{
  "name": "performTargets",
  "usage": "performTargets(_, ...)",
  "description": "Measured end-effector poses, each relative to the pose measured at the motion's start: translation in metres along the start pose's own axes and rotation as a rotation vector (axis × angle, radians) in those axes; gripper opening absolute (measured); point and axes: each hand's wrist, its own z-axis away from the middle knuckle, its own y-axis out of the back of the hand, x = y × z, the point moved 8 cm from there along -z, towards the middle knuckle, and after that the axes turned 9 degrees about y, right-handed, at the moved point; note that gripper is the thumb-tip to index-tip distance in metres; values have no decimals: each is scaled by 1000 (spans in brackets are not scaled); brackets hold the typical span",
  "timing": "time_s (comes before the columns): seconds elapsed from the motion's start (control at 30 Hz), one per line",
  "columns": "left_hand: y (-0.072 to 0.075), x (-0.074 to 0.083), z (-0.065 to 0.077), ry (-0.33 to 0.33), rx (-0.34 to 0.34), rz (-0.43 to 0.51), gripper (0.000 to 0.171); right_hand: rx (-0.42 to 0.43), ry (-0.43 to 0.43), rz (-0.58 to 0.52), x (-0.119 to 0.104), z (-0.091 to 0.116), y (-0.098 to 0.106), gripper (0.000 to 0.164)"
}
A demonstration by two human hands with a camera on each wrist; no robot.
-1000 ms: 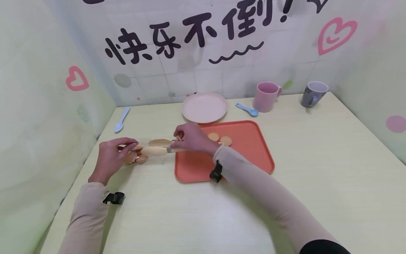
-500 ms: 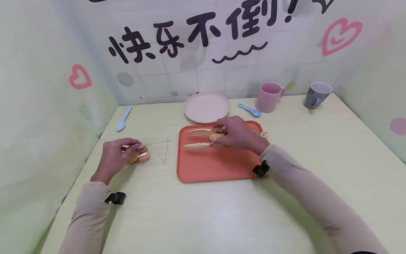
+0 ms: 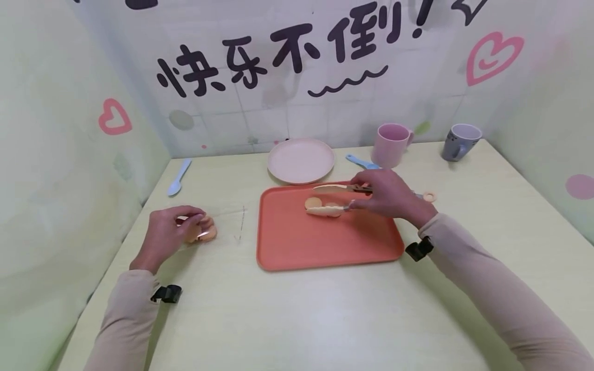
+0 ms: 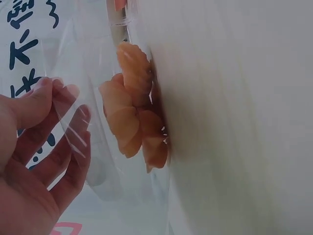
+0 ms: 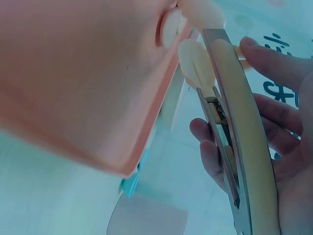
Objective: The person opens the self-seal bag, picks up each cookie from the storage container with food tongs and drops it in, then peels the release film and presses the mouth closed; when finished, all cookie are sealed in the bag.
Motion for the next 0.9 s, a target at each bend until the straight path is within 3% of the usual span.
performTargets(0.37,2,-2,1,44,-34,-30,15,-1,40,-36,6,3,-2,35)
performTargets(0.53,4,-1,-1,22,-15,-22,13,-8,62,-30,3,0,-5,34)
performTargets(0.9,4,1,-2,32,-14,-17,12,0,162,-95,-31,-21,-16,36)
